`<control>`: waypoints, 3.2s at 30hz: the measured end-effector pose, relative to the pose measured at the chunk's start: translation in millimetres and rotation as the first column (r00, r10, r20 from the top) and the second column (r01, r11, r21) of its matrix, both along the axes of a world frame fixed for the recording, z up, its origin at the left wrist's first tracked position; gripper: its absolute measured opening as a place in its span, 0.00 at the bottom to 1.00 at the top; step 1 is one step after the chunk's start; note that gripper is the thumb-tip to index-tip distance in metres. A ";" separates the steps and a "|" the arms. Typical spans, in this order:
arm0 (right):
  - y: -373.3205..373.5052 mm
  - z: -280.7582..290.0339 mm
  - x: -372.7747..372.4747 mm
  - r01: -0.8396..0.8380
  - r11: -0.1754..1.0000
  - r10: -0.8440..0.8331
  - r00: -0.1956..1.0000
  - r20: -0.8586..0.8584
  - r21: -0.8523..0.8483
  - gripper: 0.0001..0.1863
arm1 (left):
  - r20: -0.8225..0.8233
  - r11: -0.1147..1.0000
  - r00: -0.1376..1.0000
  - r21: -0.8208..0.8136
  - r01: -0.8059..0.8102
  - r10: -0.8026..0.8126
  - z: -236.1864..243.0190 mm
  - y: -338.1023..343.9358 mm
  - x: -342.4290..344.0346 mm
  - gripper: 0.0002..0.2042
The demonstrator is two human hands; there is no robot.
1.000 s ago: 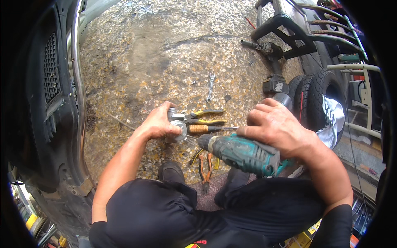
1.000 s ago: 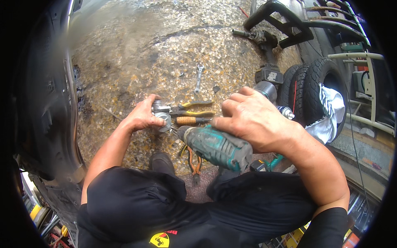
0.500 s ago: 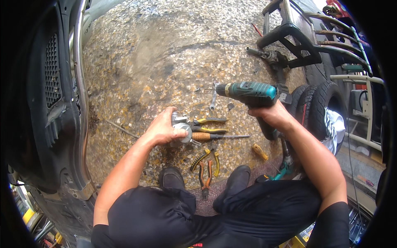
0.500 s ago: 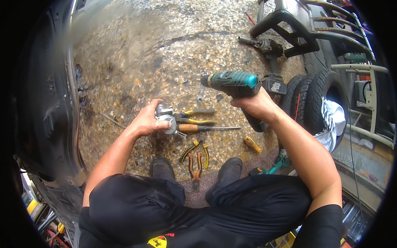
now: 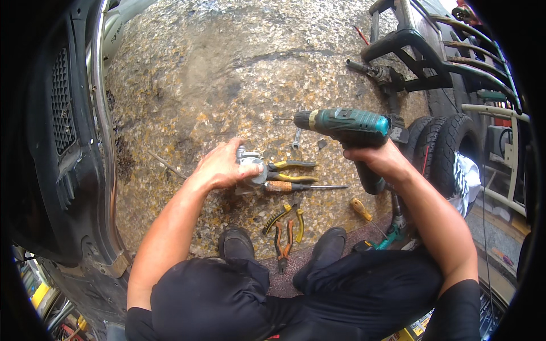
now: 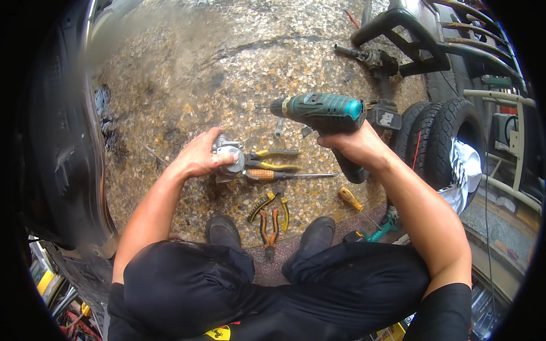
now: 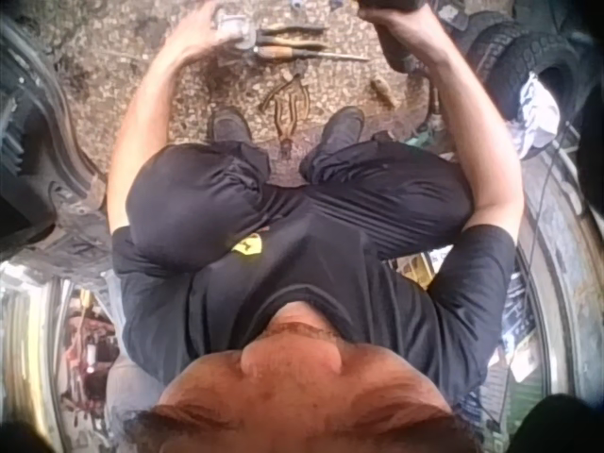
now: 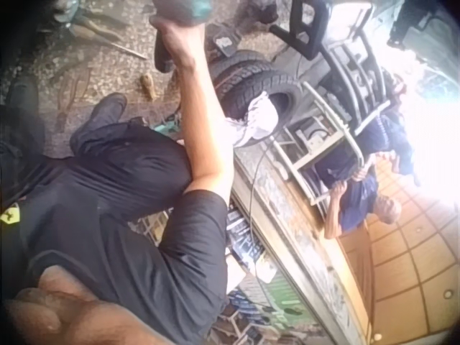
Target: The person disassembles a scooter part, cleans it with a cloth, applies lubricant, and reassembles it using a cordless drill. They then install the part onto the scooter and secure it with screws.
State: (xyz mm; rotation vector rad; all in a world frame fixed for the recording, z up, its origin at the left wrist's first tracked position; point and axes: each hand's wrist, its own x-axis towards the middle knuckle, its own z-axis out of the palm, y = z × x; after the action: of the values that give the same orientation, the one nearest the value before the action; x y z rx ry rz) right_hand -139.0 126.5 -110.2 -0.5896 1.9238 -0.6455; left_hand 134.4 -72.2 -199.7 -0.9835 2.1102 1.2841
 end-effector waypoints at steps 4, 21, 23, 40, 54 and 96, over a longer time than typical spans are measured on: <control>3.6 14.9 1.4 0.046 0.999 -0.046 0.997 0.058 -0.003 0.20 | 0.012 0.999 1.000 -0.048 0.020 -0.019 -2.3 0.2 -4.4 0.49; 10.3 56.5 18.4 -0.097 0.991 0.108 0.988 0.115 -0.096 0.20 | -0.391 0.931 0.909 -0.258 -0.259 0.145 -15.5 7.0 -3.3 0.28; 10.0 60.0 18.4 -0.090 0.992 0.102 0.986 0.130 -0.092 0.20 | -0.515 0.913 0.842 -0.246 -0.326 0.162 -13.9 5.3 -2.8 0.24; 11.0 71.4 19.9 0.001 0.993 0.020 0.984 0.176 -0.118 0.20 | -0.555 0.884 0.708 0.118 -0.453 0.437 -3.1 -6.3 0.1 0.08; -4.4 70.0 13.3 0.014 0.998 0.000 0.974 0.226 -0.060 0.21 | -0.520 0.967 0.819 0.061 -0.246 0.242 -4.6 -27.5 -1.7 0.08; -127.1 46.2 -17.1 -0.525 0.848 0.503 0.838 0.214 0.065 0.28 | -0.250 0.892 0.893 -0.164 -0.421 0.375 -36.9 30.7 6.6 0.37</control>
State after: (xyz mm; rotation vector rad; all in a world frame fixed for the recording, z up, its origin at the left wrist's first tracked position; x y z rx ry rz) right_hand -156.1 -0.7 -64.0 -0.8935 1.5160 -0.2232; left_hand 141.0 -41.4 -236.6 -1.4997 2.3267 1.4256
